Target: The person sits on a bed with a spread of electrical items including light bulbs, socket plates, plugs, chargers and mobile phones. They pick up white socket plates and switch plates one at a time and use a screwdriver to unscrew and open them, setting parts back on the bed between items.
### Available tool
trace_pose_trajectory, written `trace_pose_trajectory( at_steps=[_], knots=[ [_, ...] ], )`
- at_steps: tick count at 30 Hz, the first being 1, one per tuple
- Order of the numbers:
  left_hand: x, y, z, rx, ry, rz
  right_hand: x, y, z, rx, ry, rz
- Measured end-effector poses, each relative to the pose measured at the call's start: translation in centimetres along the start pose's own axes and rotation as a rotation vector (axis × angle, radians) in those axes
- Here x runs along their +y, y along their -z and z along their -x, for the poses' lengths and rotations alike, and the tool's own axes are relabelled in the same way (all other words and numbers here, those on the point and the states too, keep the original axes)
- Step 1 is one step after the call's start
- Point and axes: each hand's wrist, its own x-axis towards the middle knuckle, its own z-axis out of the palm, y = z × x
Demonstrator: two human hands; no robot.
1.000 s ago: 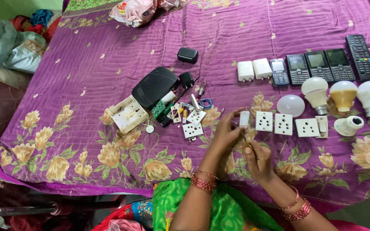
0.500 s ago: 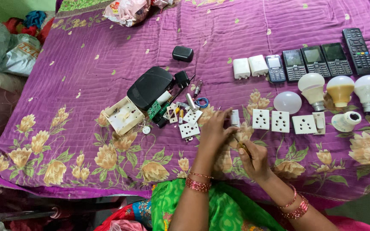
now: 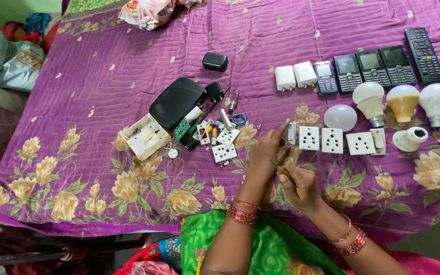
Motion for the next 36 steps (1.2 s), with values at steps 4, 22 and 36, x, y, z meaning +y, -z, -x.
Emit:
trace_pose_trajectory(
  at_steps=[4, 22, 36],
  knots=[
    [-0.4, -0.1, 0.4, 0.025, -0.011, 0.048, -0.5, 0.2, 0.1, -0.009, 0.068, 0.023],
    [-0.3, -1.4, 0.0, 0.100, -0.106, -0.008, -0.8, 0.0, -0.3, -0.041, 0.135, 0.078],
    [-0.7, -1.7, -0.3, 0.040, 0.123, 0.010, -1.4, 0.2, -0.6, -0.049, 0.156, 0.083]
  ],
)
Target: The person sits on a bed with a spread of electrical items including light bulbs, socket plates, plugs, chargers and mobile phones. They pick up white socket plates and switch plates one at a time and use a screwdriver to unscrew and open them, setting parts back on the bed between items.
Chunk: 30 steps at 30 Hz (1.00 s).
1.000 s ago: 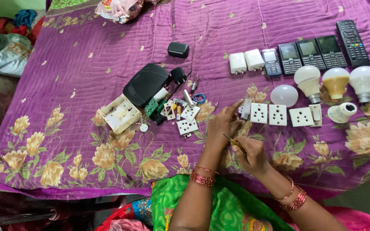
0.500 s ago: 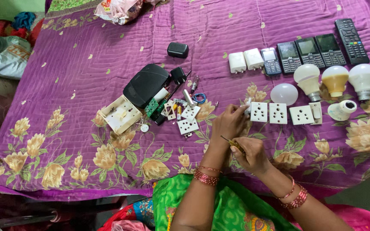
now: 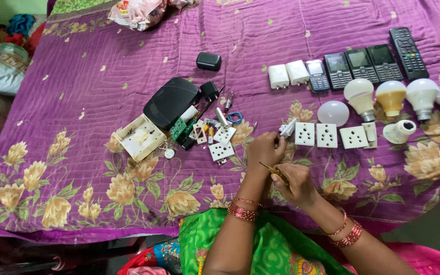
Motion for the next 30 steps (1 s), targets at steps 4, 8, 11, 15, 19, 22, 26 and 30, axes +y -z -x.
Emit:
trace_pose_trajectory(
  at_steps=[4, 8, 11, 15, 19, 22, 26, 30],
  knots=[
    [-0.1, 0.3, 0.0, -0.008, 0.024, 0.015, 0.2, -0.2, 0.1, 0.007, 0.023, -0.002],
    [0.0, -0.4, -0.2, 0.118, -0.253, 0.004, 0.4, -0.2, 0.4, 0.030, 0.050, -0.013],
    [-0.4, -1.3, -0.1, 0.112, -0.248, -0.010, 0.6, -0.1, 0.5, 0.032, 0.079, -0.028],
    [-1.6, -1.9, -0.1, 0.203, -0.282, -0.006, 0.5, -0.4, 0.4, 0.008, 0.002, -0.011],
    [-1.4, -1.3, -0.6, 0.008, -0.136, 0.034, 0.2, -0.6, 0.0, 0.051, 0.009, 0.008],
    [-1.4, -0.4, 0.1, 0.048, -0.119, -0.085, 0.3, -0.5, 0.3, 0.097, 0.027, 0.003],
    [-2.8, -0.3, 3.0, -0.027, 0.100, 0.190, 1.1, -0.3, 1.8, 0.190, -0.012, -0.074],
    [-5.9, -0.3, 4.1, 0.138, 0.049, 0.573, 4.3, 3.7, 2.2, 0.502, -0.173, -0.191]
  ],
)
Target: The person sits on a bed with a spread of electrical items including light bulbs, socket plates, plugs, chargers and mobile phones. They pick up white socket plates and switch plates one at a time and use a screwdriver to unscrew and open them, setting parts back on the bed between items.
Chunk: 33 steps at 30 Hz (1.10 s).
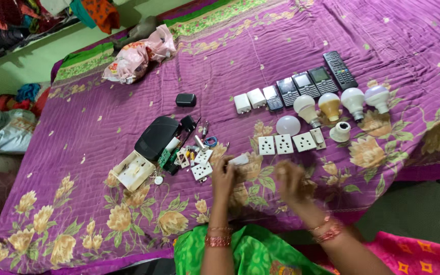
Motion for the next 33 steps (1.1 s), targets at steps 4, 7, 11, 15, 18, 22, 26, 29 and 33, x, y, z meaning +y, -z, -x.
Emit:
trace_pose_trajectory(
  at_steps=[4, 7, 11, 15, 18, 22, 26, 29, 33],
  knots=[
    [-1.5, 0.8, 0.1, 0.150, 0.456, 0.779, 2.7, 8.6, -5.3, 0.339, -0.207, 0.205],
    [-0.7, 0.2, 0.1, 0.147, 0.451, 1.061, 3.6, 14.2, -7.6, 0.295, -0.231, 0.498],
    [1.4, -0.7, -0.3, 0.080, 0.441, 1.077, 5.3, 16.6, -8.1, 0.098, -0.022, 0.942],
    [2.7, -1.0, -0.6, 0.015, 0.465, 1.051, 7.8, 16.5, -7.3, -0.007, -0.175, 0.906],
    [2.9, -0.8, -0.4, 0.037, 0.509, 1.092, 9.6, 18.0, -6.9, 0.103, -0.557, 0.710],
    [3.0, -1.2, -0.2, 0.028, 0.504, 1.091, 13.0, 24.1, -10.1, 0.449, -0.011, 1.075],
    [2.8, -1.8, -0.5, -0.024, 0.489, 1.145, 17.7, 29.6, -14.2, 0.535, -0.045, 1.025],
    [2.1, -2.6, -0.3, -0.063, 0.495, 1.141, 19.2, 32.7, -15.9, 0.275, -0.318, 1.088],
    [1.5, -2.8, 0.1, -0.067, 0.527, 1.127, 17.6, 32.3, -15.7, 0.085, -0.178, 1.288]
  ],
)
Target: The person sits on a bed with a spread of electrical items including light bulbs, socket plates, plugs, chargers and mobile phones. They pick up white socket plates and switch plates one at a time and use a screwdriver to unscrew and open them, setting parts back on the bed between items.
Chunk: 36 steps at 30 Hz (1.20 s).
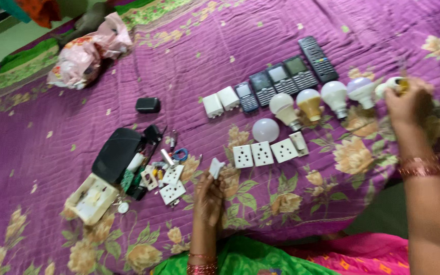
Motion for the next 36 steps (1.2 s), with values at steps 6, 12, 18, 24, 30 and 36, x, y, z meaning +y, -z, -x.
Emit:
trace_pose_trajectory(
  at_steps=[6, 12, 18, 24, 30, 36],
  knots=[
    [0.2, -1.5, 0.5, 0.022, -0.002, -0.018, -14.7, 5.4, 5.4, 0.074, -0.057, -0.848],
    [-1.1, -2.8, 2.1, -0.149, -0.049, -0.081, -32.3, 12.1, 14.9, -0.661, 0.021, -1.169],
    [-1.8, -4.7, 3.6, -0.257, -0.098, -0.284, -34.2, 13.1, 16.8, -0.730, -0.119, -1.176],
    [0.3, -4.8, 3.8, -0.230, -0.133, -0.383, -23.4, 11.1, 8.6, -0.444, -0.264, -0.893],
    [1.0, -3.5, 2.4, -0.207, -0.196, -0.292, -15.2, 6.8, 7.0, -0.686, -0.251, -0.491],
    [0.7, -2.3, 1.3, -0.196, -0.194, -0.286, -14.7, 4.0, 7.7, -0.905, -0.354, -0.350]
  ],
)
